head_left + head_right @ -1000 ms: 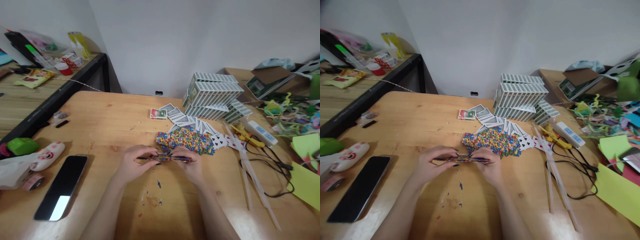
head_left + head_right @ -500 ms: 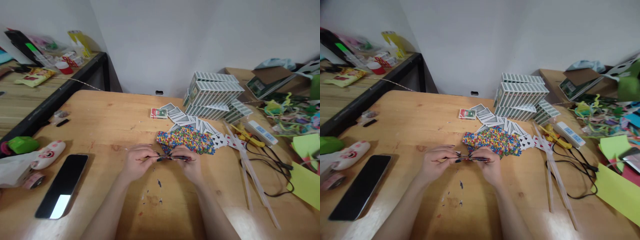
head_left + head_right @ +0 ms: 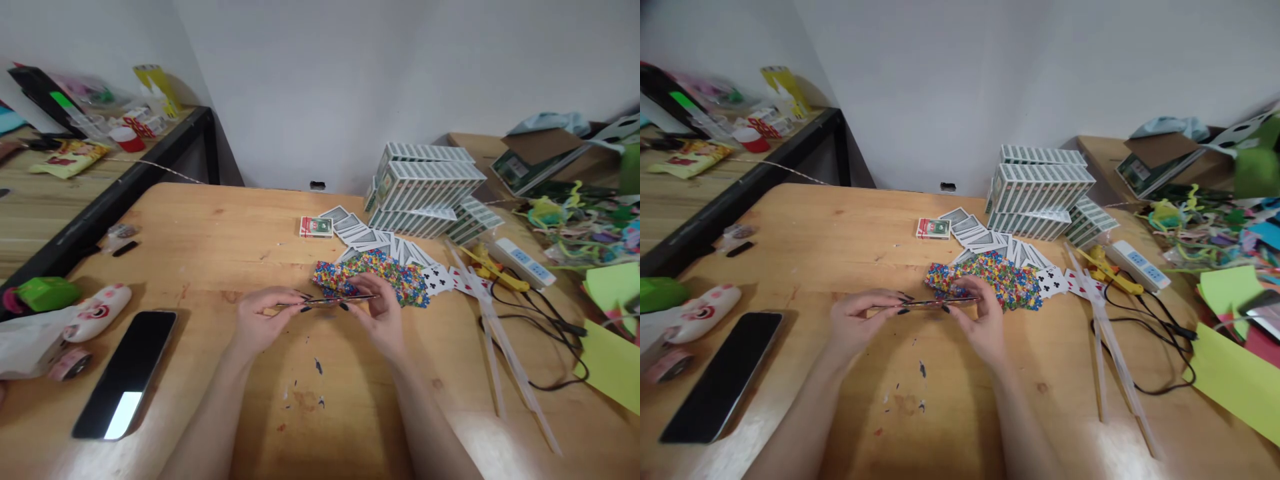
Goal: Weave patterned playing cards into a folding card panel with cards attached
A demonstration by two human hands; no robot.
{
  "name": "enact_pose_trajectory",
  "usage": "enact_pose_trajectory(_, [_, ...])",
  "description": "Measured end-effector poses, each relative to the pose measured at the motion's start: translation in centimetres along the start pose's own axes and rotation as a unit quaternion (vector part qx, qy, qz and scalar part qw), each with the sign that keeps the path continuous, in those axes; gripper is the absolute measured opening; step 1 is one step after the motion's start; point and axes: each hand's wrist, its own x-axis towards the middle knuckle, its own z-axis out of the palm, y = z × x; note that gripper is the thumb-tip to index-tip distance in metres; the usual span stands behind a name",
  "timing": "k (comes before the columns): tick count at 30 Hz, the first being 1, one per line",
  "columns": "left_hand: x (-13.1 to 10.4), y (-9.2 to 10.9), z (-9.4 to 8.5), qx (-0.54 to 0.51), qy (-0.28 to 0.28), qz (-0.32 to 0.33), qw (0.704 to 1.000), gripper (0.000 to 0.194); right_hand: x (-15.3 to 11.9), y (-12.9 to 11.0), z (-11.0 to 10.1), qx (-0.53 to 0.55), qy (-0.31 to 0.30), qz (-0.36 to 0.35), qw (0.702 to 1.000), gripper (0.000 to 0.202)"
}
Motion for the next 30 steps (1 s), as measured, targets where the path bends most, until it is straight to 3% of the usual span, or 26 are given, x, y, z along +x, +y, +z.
enact_pose_trajectory(3, [0.1, 0.6, 0.2, 0.019, 0.002, 0.049, 0.999, 0.016, 0.0, -0.9, -0.3, -0.176, 0.046, -0.118, 0.976, 0.055])
enact_pose_trajectory(6, [0.1, 1.4, 0.5, 0.028, -0.014, 0.089, 0.996, 0.018, -0.3, -2.0, -0.4, -0.282, 0.004, -0.229, 0.932, 0.040])
enact_pose_trajectory(8, [0.0, 1.8, 0.8, 0.014, -0.029, 0.078, 0.996, 0.015, -0.6, -2.5, -0.2, -0.297, -0.036, -0.255, 0.920, 0.034])
enact_pose_trajectory(14, [-0.9, 1.8, 1.6, -0.091, -0.010, -0.082, 0.992, 0.016, -1.3, -2.7, 0.5, -0.270, -0.030, -0.235, 0.933, 0.026])
enact_pose_trajectory(19, [-1.0, 2.0, 1.6, -0.046, 0.016, -0.098, 0.994, 0.017, -1.3, -2.7, 0.8, -0.260, -0.013, -0.231, 0.937, 0.022])
enact_pose_trajectory(22, [-0.5, 1.5, 1.4, -0.018, 0.047, -0.112, 0.992, 0.007, -1.0, -2.4, 0.5, -0.257, 0.052, -0.216, 0.940, 0.028])
enact_pose_trajectory(24, [0.1, 0.9, 1.3, -0.029, 0.113, -0.137, 0.984, 0.007, -0.7, -1.8, 0.0, -0.265, 0.117, -0.159, 0.944, 0.035])
enact_pose_trajectory(26, [0.7, 0.2, 1.1, -0.070, 0.228, -0.183, 0.954, 0.012, -0.2, -0.6, -0.6, -0.279, 0.157, -0.097, 0.942, 0.033])
enact_pose_trajectory(27, [1.0, -0.1, 0.9, -0.113, 0.282, -0.218, 0.928, 0.015, 0.0, 0.1, -0.9, -0.296, 0.138, -0.078, 0.942, 0.033])
enact_pose_trajectory(28, [1.3, -0.4, 0.7, -0.172, 0.312, -0.259, 0.898, 0.018, 0.2, 0.8, -1.1, -0.310, 0.120, -0.069, 0.941, 0.031])
enact_pose_trajectory(30, [1.6, -0.8, 0.3, -0.267, 0.311, -0.304, 0.860, 0.021, 0.5, 2.2, -1.3, -0.338, 0.047, -0.066, 0.938, 0.029])
